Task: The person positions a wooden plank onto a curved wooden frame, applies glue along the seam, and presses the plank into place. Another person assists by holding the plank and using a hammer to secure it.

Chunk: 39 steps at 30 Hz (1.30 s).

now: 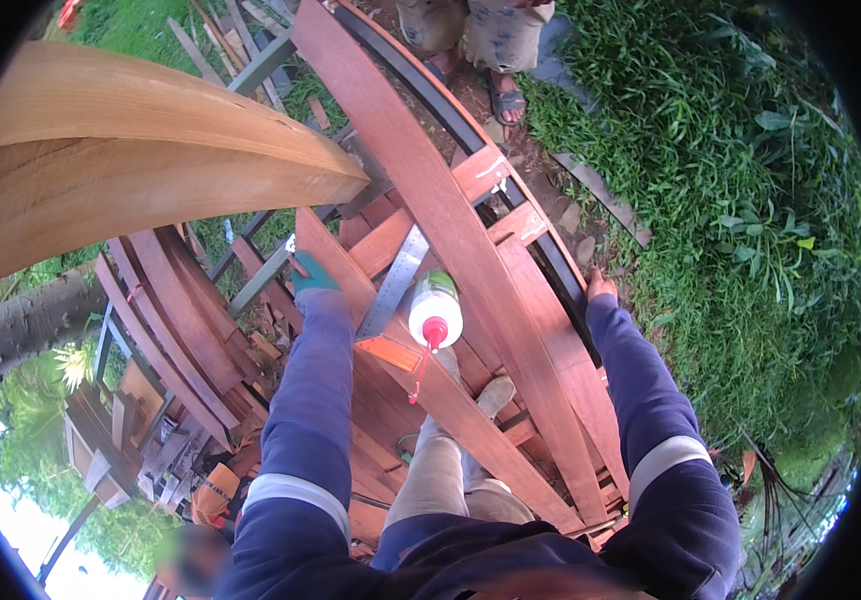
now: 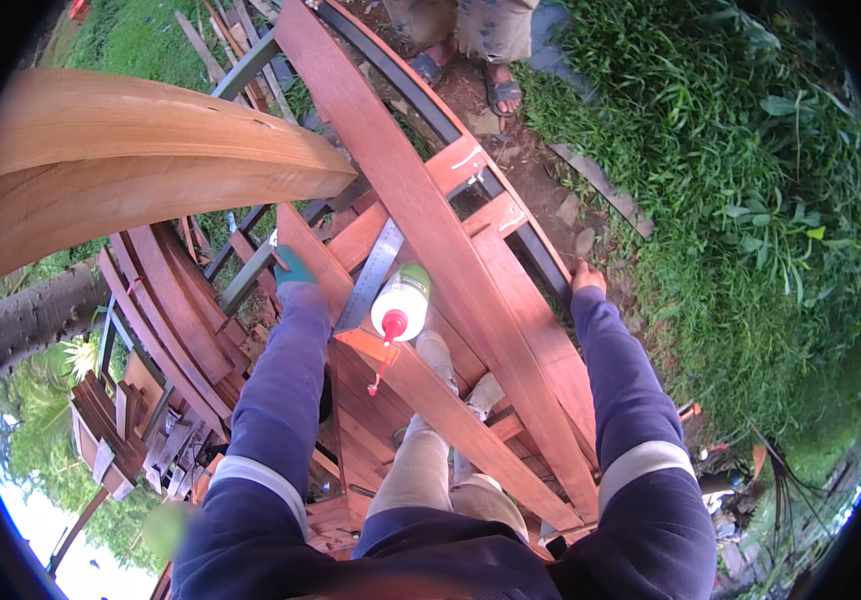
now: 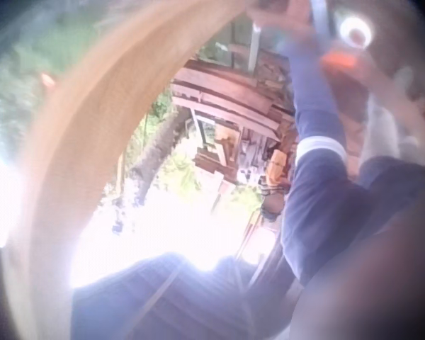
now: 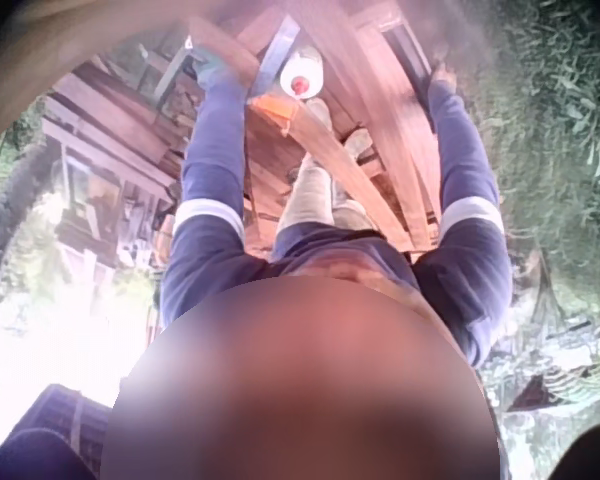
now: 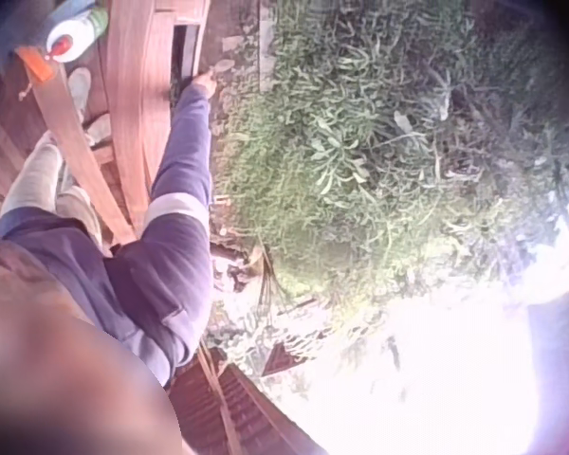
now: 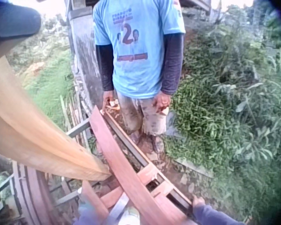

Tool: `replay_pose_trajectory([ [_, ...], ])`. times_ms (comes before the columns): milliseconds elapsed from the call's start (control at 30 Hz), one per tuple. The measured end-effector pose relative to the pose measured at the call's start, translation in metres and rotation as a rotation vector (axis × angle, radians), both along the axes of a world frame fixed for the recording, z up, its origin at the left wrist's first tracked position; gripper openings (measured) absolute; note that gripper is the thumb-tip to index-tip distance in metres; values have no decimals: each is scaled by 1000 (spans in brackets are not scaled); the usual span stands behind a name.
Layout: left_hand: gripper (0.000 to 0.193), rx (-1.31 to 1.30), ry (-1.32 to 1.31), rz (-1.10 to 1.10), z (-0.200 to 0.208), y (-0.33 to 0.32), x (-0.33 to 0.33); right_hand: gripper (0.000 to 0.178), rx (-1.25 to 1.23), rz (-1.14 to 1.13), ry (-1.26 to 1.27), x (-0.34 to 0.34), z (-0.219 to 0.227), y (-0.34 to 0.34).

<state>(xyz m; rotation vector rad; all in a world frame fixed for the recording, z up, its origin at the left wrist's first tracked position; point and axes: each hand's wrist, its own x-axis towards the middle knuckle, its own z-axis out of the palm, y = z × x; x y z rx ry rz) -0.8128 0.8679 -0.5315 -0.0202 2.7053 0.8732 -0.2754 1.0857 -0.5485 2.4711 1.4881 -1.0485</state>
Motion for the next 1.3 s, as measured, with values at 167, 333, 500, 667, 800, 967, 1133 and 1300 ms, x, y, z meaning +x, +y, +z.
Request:
replay_pose_trajectory([
  [167, 72, -29, -31, 101, 33, 16, 14, 49, 39, 25, -105, -13, 17, -2],
  [333, 69, -83, -42, 111, 60, 27, 20, 46, 75, 31, -85, -14, 21, -2],
  [500, 71, -81, -54, 98, 62, 27, 19, 45, 76, 36, -97, -12, 17, -1],
  [667, 74, -84, -47, 71, 60, 24, 17, 47, 119, 30, -148, -10, 13, -2],
  [800, 74, -93, -61, 77, 54, 22, 17, 49, 72, 62, -156, -5, 10, 0],
  [967, 72, -40, -54, 95, 51, 21, 16, 48, 9, 28, -101, -1, 5, 5],
  [1133, 71, -55, -28, 80, 47, 20, 15, 49, 35, -14, -118, -2, 4, 5],
  [1300, 70, -63, -62, 89, 43, 19, 13, 48, 33, 2, -64, -4, 10, 5],
])
